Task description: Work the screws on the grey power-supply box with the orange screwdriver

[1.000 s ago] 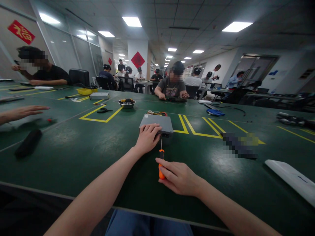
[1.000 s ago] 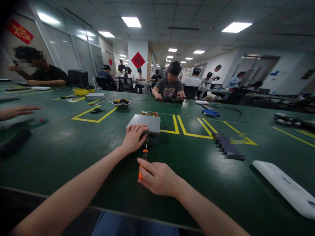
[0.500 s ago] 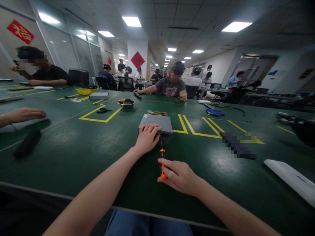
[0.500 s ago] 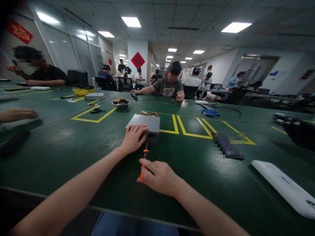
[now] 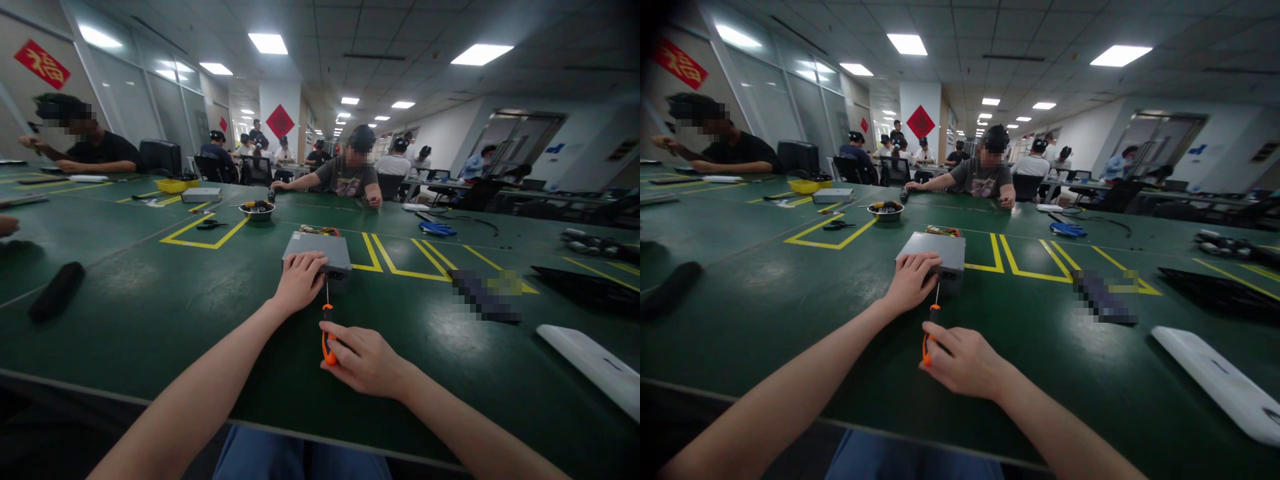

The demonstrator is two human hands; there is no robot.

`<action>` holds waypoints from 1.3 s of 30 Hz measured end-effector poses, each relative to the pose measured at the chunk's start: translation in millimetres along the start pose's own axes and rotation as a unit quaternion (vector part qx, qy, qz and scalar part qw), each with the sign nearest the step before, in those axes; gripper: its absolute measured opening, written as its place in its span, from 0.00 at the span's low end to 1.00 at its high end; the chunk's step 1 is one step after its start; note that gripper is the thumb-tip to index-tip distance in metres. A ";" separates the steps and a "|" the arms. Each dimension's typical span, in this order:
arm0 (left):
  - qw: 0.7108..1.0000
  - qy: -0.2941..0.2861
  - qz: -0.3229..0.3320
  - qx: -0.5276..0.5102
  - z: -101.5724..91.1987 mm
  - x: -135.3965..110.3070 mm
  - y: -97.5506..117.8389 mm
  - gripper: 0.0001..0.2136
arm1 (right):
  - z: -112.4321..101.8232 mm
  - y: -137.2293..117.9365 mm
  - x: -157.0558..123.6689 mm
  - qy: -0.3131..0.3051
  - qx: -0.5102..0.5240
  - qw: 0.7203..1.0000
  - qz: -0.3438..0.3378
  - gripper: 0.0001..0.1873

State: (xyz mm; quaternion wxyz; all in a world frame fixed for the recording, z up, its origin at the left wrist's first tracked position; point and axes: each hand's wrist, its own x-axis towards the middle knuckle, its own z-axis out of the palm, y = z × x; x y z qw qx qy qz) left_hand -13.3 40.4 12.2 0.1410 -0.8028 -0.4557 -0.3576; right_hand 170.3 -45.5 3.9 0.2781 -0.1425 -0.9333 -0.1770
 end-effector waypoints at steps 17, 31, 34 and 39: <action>1.000 0.012 0.003 0.000 0.9 0.0 0.1 0.14 | -0.7 0.4 -1.1 0.038 0.027 0.999 0.008 0.11; 1.000 0.018 -0.001 0.006 2.5 0.1 0.3 0.12 | 1.1 0.4 -2.5 0.023 0.029 0.999 0.017 0.14; 1.000 0.017 -0.002 0.005 3.3 0.3 0.2 0.12 | -4.1 -0.7 0.1 -0.016 0.025 0.999 0.022 0.17; 1.000 0.016 -0.003 0.006 3.7 0.3 0.2 0.12 | -3.6 -1.3 1.5 -0.013 -0.008 1.000 -0.003 0.12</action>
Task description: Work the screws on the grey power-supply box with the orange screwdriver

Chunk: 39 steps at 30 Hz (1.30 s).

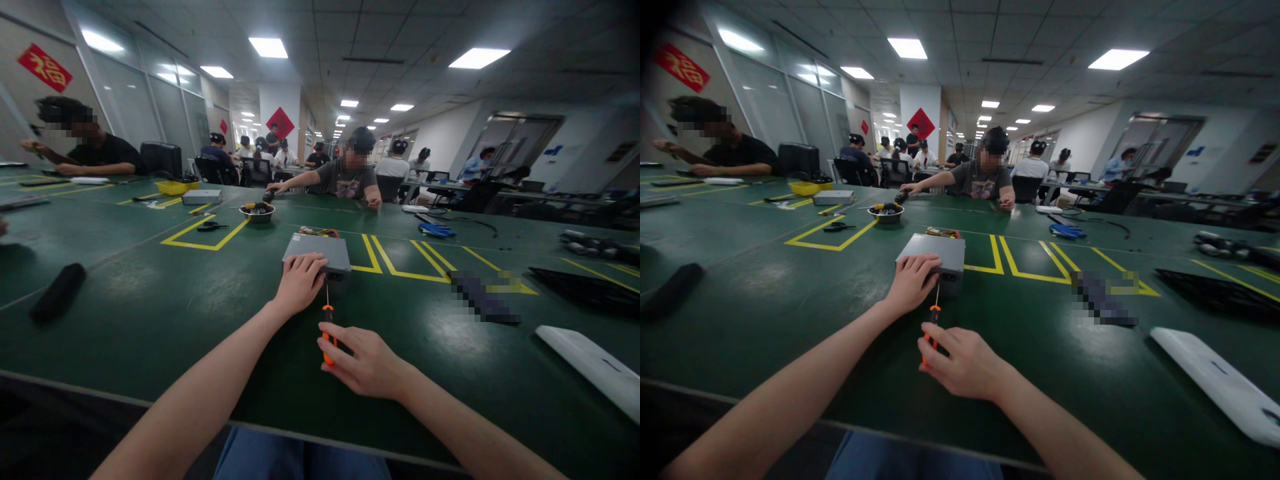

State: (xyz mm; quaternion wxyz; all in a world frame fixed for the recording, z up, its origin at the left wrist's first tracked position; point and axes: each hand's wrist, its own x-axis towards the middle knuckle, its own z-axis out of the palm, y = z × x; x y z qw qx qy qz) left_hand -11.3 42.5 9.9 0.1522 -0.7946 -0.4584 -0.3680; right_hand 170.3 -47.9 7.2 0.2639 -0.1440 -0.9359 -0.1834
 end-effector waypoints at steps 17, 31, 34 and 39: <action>1.000 0.000 -0.003 0.002 0.3 -0.3 0.2 0.12 | 4.4 1.4 -2.8 0.001 0.011 1.000 -0.003 0.10; 1.000 -0.001 -0.004 0.005 -0.4 0.0 1.2 0.12 | 6.3 1.7 -3.9 0.014 0.011 1.000 0.021 0.11; 1.000 -0.001 -0.002 0.004 0.0 -0.1 0.7 0.12 | 7.0 1.8 -5.2 0.011 0.042 0.998 0.036 0.14; 1.000 0.001 -0.003 0.004 -0.2 -0.1 0.8 0.12 | 1.0 1.2 -0.3 -0.034 0.047 0.998 0.027 0.18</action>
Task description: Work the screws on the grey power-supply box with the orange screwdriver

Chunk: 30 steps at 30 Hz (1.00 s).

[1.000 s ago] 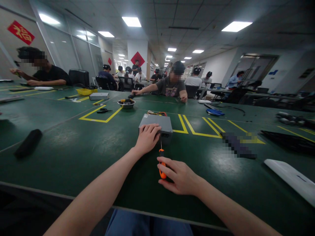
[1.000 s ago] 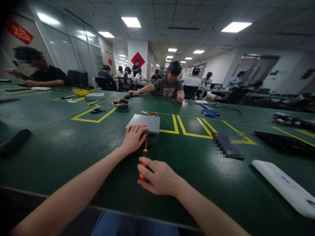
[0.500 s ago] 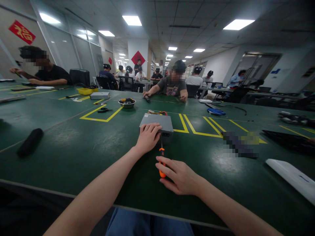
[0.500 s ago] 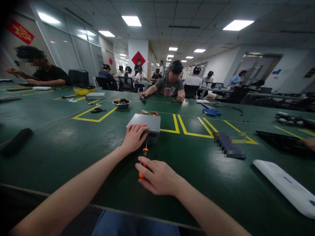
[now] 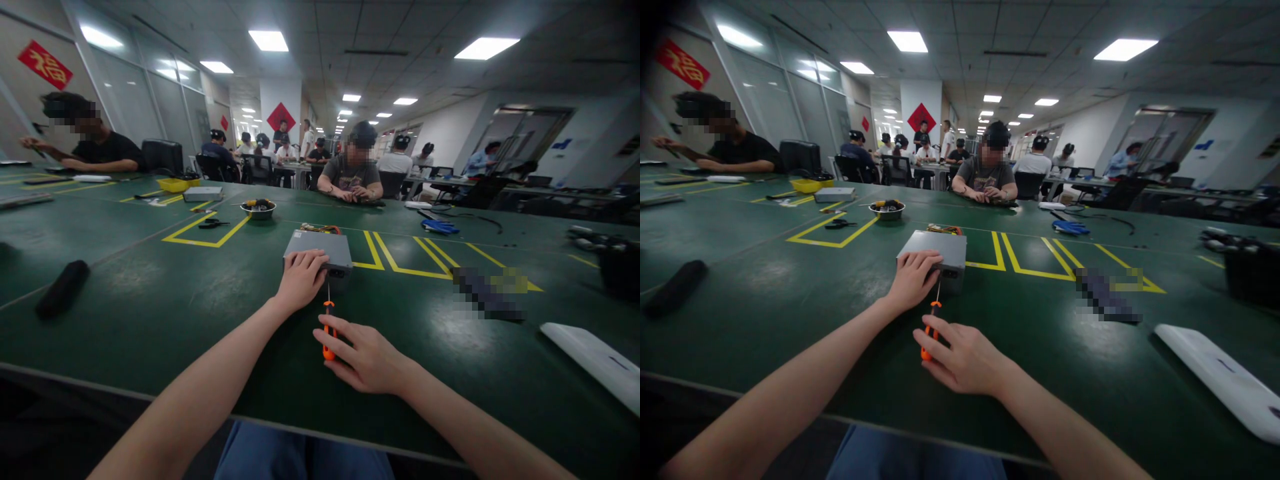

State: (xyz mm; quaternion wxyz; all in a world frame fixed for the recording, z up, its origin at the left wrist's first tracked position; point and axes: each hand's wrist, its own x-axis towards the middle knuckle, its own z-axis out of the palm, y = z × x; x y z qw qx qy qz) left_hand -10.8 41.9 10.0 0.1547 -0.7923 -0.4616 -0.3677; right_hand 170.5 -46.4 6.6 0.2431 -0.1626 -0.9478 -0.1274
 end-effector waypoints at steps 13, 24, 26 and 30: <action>1.000 0.000 0.001 0.003 1.2 0.0 -0.5 0.12 | 0.2 2.6 -2.4 0.004 -0.018 1.000 0.014 0.16; 1.000 0.002 -0.006 0.004 1.9 0.1 0.1 0.12 | 5.1 3.1 -2.7 0.030 -0.002 1.000 0.001 0.14; 1.000 0.002 -0.007 0.005 2.7 0.1 -0.4 0.12 | 5.1 3.3 -2.7 0.032 0.012 0.999 0.009 0.14; 1.000 0.002 -0.004 0.008 4.1 0.0 -1.8 0.13 | -0.9 2.0 -1.4 -0.004 0.010 1.000 0.015 0.16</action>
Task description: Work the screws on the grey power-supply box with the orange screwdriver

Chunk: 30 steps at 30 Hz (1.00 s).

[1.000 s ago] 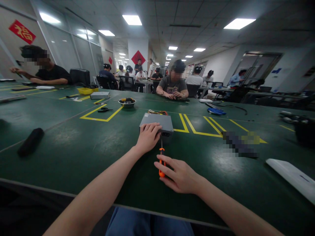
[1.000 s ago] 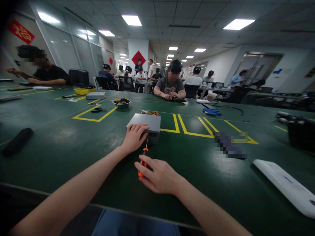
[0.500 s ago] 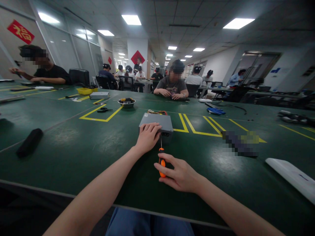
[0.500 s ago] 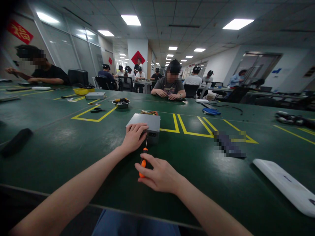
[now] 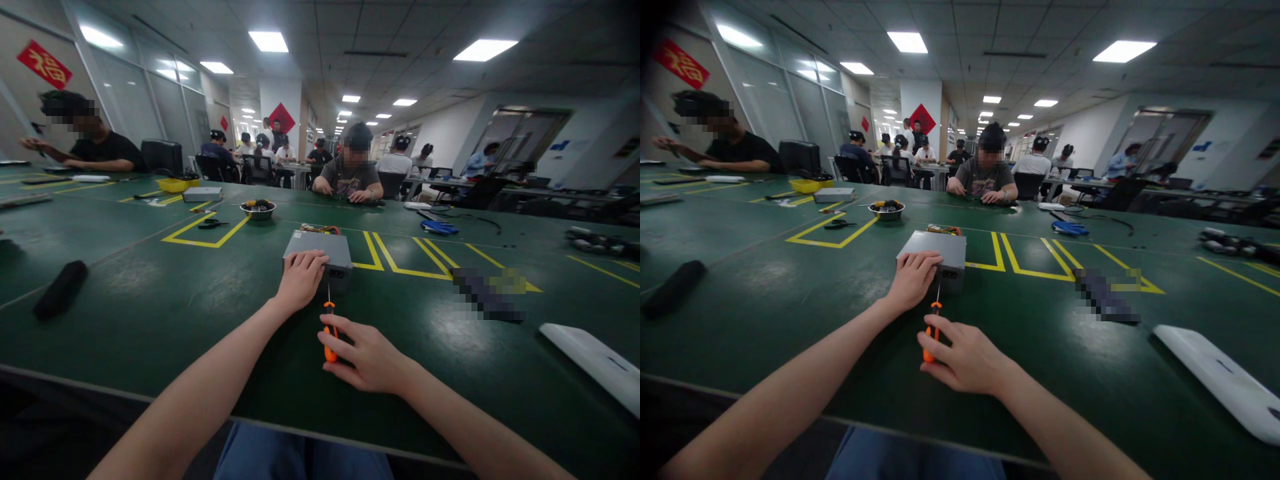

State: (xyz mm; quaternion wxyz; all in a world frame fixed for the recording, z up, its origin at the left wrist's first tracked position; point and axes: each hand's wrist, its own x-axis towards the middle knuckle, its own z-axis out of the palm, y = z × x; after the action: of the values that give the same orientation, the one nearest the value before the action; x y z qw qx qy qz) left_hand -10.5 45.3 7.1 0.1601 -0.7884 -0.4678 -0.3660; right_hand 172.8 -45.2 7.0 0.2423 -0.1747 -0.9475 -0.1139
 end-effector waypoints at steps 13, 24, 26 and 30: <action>0.998 0.025 -0.012 -0.061 -1.8 -0.2 -0.1 0.11 | 6.4 1.2 -0.6 0.031 -0.041 0.998 -0.033 0.11; 0.997 0.036 -0.012 -0.074 2.8 -0.5 -1.3 0.10 | -3.5 -1.3 0.1 0.000 -0.009 1.000 -0.022 0.16; 0.998 0.037 -0.013 -0.053 2.9 -0.9 -1.2 0.12 | -3.8 -2.4 0.7 -0.001 -0.006 1.000 -0.025 0.15; 1.000 0.027 0.002 0.014 3.9 -1.3 -0.3 0.14 | 2.1 -2.1 0.3 0.040 -0.031 0.998 -0.028 0.13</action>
State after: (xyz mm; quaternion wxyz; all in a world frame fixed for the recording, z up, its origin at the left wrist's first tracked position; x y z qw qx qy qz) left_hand -9.5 46.9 3.4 0.1851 -0.7768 -0.4666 -0.3803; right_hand 170.9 -46.4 5.0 0.2711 -0.1508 -0.9377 -0.1564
